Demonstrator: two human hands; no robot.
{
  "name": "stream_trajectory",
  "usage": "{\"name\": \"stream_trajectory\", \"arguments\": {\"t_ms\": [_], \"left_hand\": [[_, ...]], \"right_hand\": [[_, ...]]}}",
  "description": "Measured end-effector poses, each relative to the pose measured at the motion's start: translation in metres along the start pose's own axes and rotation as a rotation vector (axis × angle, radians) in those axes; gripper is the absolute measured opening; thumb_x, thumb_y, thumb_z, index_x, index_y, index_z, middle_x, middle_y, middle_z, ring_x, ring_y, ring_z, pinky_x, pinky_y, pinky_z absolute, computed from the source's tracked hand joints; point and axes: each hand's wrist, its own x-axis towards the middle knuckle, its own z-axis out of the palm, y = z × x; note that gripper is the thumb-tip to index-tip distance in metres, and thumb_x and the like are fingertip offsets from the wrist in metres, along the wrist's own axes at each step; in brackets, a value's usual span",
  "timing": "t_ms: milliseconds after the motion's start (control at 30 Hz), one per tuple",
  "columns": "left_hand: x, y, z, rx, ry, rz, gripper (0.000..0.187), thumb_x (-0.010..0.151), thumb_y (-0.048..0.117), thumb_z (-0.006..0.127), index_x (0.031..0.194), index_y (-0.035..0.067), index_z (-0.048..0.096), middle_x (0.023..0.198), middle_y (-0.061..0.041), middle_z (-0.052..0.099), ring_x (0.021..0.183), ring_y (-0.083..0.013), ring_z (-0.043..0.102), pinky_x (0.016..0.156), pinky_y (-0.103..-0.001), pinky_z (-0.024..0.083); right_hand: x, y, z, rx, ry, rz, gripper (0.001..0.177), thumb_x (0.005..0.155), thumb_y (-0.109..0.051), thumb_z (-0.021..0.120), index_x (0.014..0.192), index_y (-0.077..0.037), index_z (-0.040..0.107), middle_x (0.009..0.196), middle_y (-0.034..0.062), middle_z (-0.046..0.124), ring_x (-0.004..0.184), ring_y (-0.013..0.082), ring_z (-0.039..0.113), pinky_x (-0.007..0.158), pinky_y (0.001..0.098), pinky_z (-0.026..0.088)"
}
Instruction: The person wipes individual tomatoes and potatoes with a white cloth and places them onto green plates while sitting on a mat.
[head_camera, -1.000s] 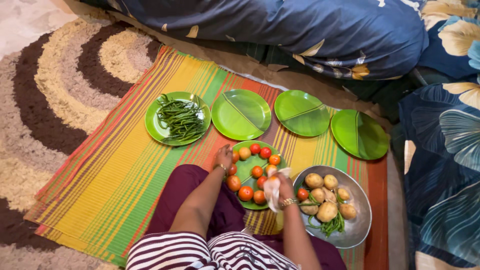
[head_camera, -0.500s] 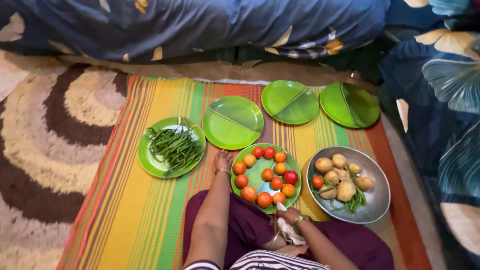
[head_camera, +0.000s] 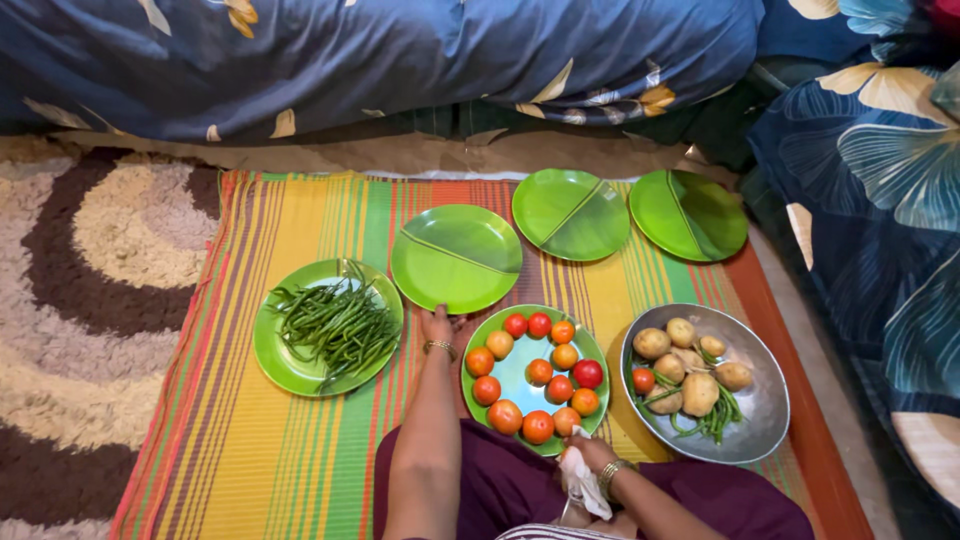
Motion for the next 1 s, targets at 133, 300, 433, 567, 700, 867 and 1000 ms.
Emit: {"name": "stream_trajectory", "arguments": {"t_ms": [133, 300, 433, 567, 700, 867, 1000], "left_hand": [[0.01, -0.003, 0.004, -0.138, 0.006, 0.124, 0.025, 0.096, 0.013, 0.055, 0.121, 0.009, 0.052, 0.097, -0.012, 0.07, 0.06, -0.0256, 0.07, 0.047, -0.036, 0.059], [0.001, -0.005, -0.005, -0.298, 0.045, 0.254, 0.025, 0.096, 0.013, 0.058, 0.119, 0.004, 0.052, 0.101, -0.013, 0.069, 0.069, -0.0252, 0.071, 0.048, -0.038, 0.059], [-0.021, 0.006, -0.023, -0.437, 0.095, 0.355, 0.027, 0.094, 0.01, 0.059, 0.12, 0.002, 0.055, 0.104, -0.012, 0.068, 0.082, -0.0238, 0.068, 0.064, -0.038, 0.058], [-0.064, 0.013, -0.05, -0.301, 0.198, 0.448, 0.029, 0.095, 0.008, 0.057, 0.124, 0.003, 0.055, 0.112, -0.008, 0.068, 0.097, -0.0185, 0.066, 0.085, -0.035, 0.055], [-0.069, 0.01, -0.065, -0.168, 0.295, 0.511, 0.025, 0.096, 0.006, 0.058, 0.12, 0.0, 0.058, 0.111, -0.009, 0.068, 0.099, -0.0177, 0.063, 0.09, -0.034, 0.052], [-0.049, -0.01, -0.063, -0.236, 0.305, 0.545, 0.021, 0.095, 0.007, 0.059, 0.115, -0.001, 0.06, 0.112, -0.008, 0.069, 0.101, -0.0158, 0.065, 0.093, -0.031, 0.053], [-0.04, -0.017, -0.059, -0.197, 0.265, 0.474, 0.023, 0.091, 0.006, 0.058, 0.113, 0.0, 0.063, 0.105, -0.008, 0.069, 0.092, -0.0166, 0.064, 0.085, -0.032, 0.051]], "right_hand": [[0.002, -0.001, 0.005, 0.186, -0.051, 0.049, 0.036, 0.092, -0.031, 0.068, 0.103, 0.003, 0.071, 0.082, 0.016, 0.074, 0.065, 0.0284, 0.071, 0.06, 0.041, 0.057], [0.017, -0.019, 0.027, 0.478, -0.27, 0.102, 0.035, 0.099, -0.027, 0.053, 0.119, -0.002, 0.067, 0.098, 0.0144, 0.078, 0.079, 0.0255, 0.075, 0.072, 0.0377, 0.06], [0.055, -0.059, 0.059, 0.442, -0.292, 0.063, 0.042, 0.105, -0.033, 0.043, 0.127, -0.002, 0.062, 0.098, 0.0164, 0.076, 0.076, 0.0269, 0.073, 0.068, 0.0417, 0.061], [0.12, -0.108, 0.086, 0.289, -0.453, 0.018, 0.063, 0.105, -0.055, 0.031, 0.111, 0.0, 0.062, 0.079, 0.0173, 0.069, 0.057, 0.0285, 0.066, 0.051, 0.0425, 0.056], [0.174, -0.162, 0.124, 0.301, -0.359, -0.127, 0.059, 0.109, -0.049, 0.037, 0.114, 0.001, 0.067, 0.083, 0.0176, 0.068, 0.062, 0.0292, 0.065, 0.055, 0.0427, 0.054], [0.174, -0.228, 0.159, 0.291, -0.134, -0.434, 0.035, 0.099, -0.02, 0.055, 0.129, -0.003, 0.064, 0.114, 0.0148, 0.076, 0.092, 0.0253, 0.074, 0.078, 0.0401, 0.06], [0.155, -0.25, 0.149, 0.383, -0.241, -0.326, 0.036, 0.099, -0.028, 0.056, 0.123, -0.003, 0.065, 0.106, 0.0146, 0.075, 0.085, 0.0261, 0.073, 0.074, 0.0404, 0.06]]}}
